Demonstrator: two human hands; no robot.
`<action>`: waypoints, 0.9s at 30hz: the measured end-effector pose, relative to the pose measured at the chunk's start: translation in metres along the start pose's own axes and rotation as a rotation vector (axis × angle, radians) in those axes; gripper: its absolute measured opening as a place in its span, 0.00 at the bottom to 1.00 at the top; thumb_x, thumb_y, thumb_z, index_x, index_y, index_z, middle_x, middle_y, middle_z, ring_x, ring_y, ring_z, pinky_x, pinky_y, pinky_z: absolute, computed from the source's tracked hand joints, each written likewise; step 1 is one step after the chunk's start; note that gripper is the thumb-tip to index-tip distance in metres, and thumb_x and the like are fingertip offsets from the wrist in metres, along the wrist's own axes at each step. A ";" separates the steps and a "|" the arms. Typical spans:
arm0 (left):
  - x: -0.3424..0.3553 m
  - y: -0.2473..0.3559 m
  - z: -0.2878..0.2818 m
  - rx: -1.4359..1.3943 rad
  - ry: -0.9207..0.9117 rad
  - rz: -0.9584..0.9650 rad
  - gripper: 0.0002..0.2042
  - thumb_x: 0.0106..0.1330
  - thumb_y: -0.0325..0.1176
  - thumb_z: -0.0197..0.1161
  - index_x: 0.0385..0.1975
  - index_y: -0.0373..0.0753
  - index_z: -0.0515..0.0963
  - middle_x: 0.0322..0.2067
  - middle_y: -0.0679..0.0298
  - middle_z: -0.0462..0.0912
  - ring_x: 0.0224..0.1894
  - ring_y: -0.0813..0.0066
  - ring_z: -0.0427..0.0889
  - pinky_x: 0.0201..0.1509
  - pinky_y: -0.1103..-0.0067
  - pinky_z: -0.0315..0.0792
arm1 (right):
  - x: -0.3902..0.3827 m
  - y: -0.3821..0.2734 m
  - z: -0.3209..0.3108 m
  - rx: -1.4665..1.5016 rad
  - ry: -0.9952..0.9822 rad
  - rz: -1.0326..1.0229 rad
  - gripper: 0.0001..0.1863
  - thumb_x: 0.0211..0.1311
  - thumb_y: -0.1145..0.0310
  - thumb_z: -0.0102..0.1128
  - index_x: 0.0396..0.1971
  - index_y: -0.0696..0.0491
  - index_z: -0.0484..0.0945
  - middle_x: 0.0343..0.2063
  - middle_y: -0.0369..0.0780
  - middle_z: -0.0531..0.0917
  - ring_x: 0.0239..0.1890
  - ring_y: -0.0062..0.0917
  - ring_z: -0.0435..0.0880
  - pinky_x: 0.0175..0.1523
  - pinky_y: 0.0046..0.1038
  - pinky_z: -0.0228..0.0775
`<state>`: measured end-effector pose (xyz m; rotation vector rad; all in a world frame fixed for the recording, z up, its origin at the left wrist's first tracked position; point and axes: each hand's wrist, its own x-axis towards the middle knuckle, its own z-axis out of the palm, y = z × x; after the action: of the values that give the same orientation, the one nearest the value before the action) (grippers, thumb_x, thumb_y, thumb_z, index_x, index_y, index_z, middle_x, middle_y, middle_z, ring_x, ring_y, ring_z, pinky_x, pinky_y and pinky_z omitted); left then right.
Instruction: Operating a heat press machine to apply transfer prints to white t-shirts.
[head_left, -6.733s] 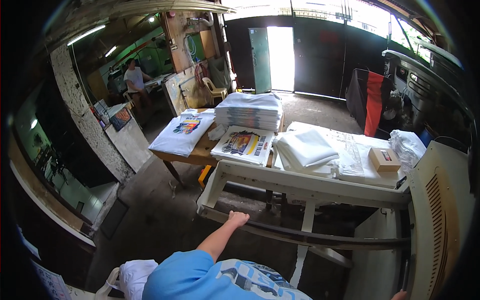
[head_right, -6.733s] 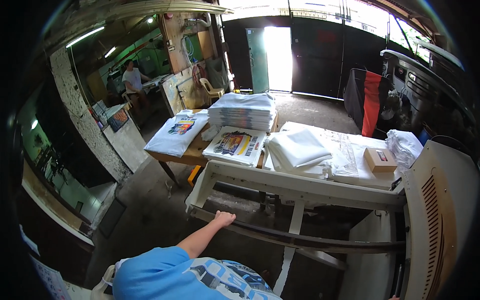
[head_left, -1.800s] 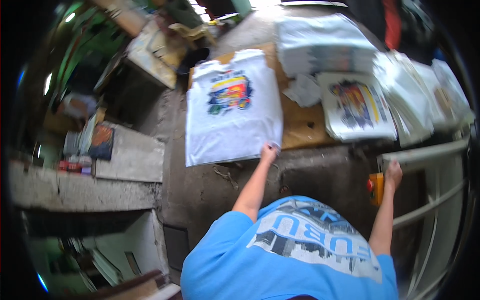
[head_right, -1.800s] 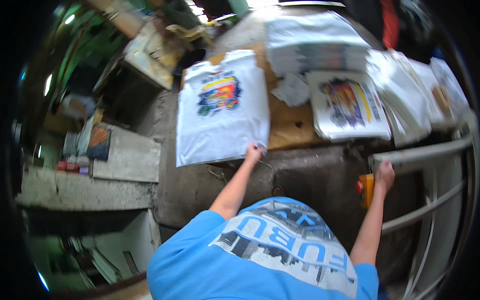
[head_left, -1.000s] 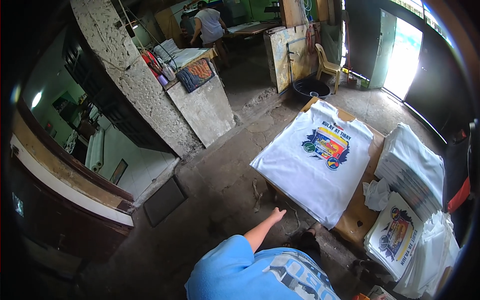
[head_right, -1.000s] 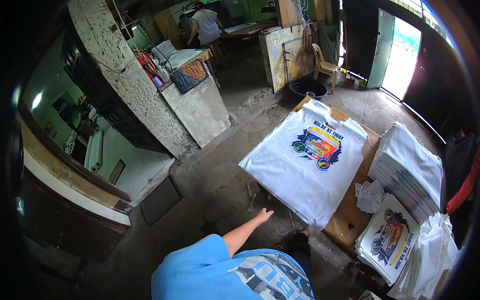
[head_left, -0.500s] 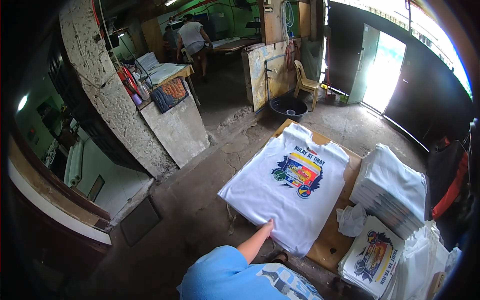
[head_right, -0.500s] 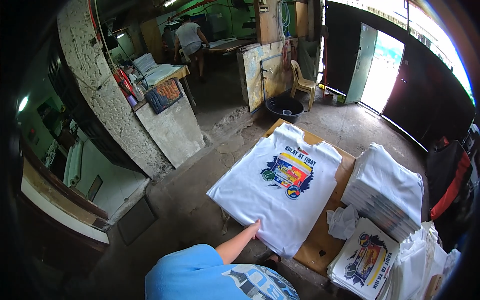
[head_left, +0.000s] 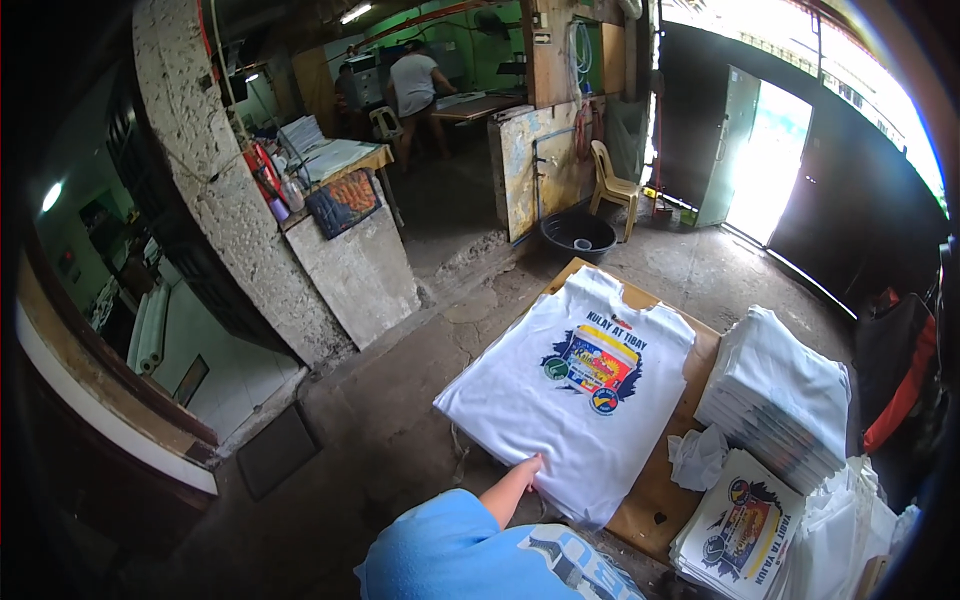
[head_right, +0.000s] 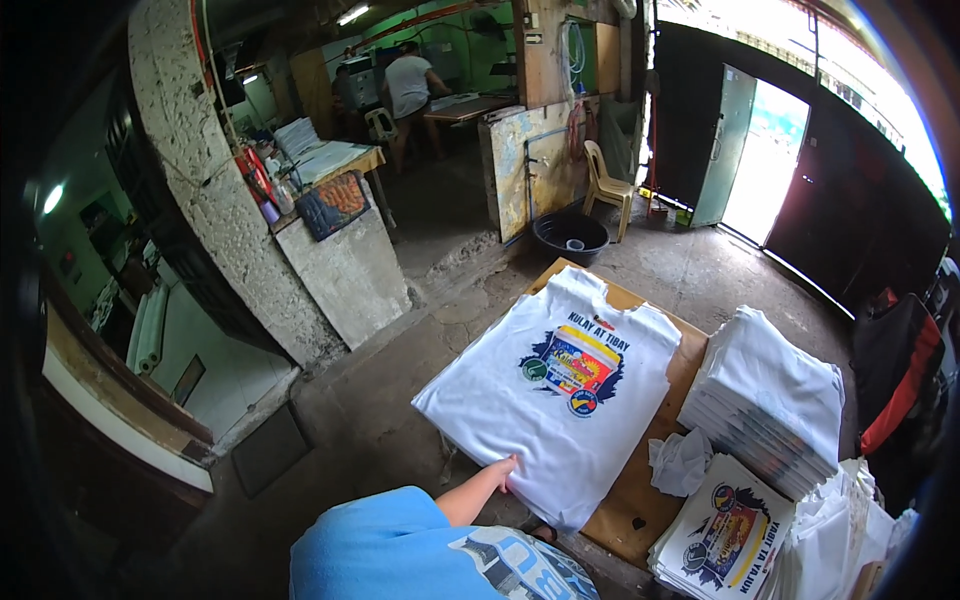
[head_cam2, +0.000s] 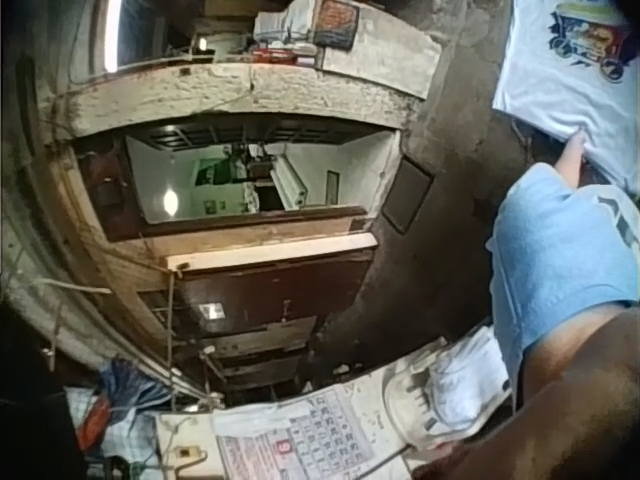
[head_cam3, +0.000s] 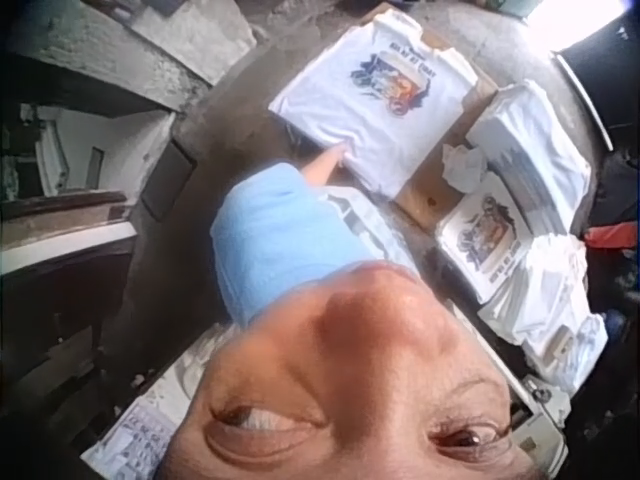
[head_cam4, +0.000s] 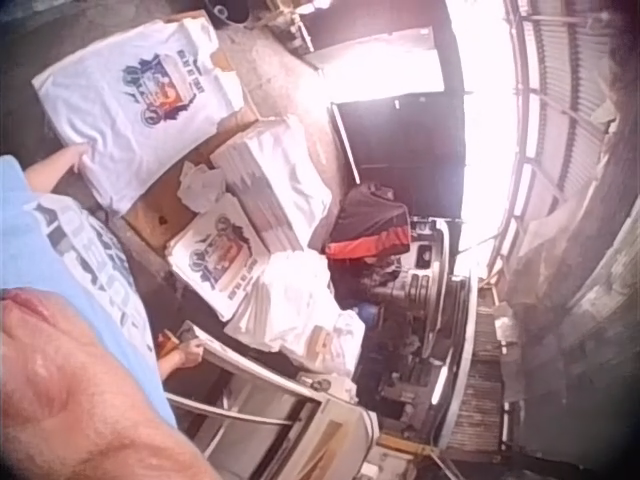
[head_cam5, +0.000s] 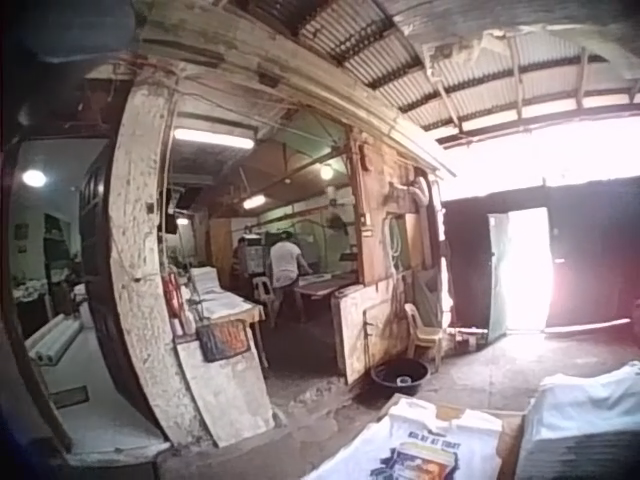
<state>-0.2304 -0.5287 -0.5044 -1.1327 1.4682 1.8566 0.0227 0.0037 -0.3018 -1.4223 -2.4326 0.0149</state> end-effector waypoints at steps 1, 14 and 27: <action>0.001 -0.011 -0.002 0.005 0.015 -0.008 0.40 0.56 0.64 0.34 0.60 0.42 0.33 0.62 0.57 0.38 0.63 0.52 0.40 0.58 0.52 0.44 | -0.002 -0.001 -0.002 0.019 -0.006 0.004 0.28 0.57 0.51 0.38 0.14 0.56 0.78 0.17 0.50 0.77 0.23 0.45 0.76 0.32 0.41 0.68; -0.070 -0.161 -0.052 0.919 0.131 0.143 0.25 0.52 0.50 0.52 0.41 0.34 0.71 0.42 0.50 0.74 0.47 0.60 0.72 0.46 0.65 0.66 | 0.018 0.041 0.048 -0.010 -0.072 -0.074 0.27 0.55 0.51 0.39 0.15 0.57 0.78 0.19 0.50 0.78 0.24 0.41 0.78 0.30 0.38 0.71; -0.118 -0.254 -0.113 0.953 0.236 0.166 0.13 0.51 0.36 0.51 0.30 0.34 0.77 0.35 0.53 0.77 0.36 0.61 0.78 0.38 0.71 0.70 | 0.019 0.045 0.052 0.011 -0.011 -0.143 0.19 0.56 0.53 0.41 0.26 0.54 0.73 0.24 0.49 0.77 0.23 0.36 0.80 0.24 0.34 0.73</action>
<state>0.0677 -0.5519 -0.5451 -0.7533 2.2569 0.8674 0.0372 0.0505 -0.3539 -1.2431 -2.5332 0.0032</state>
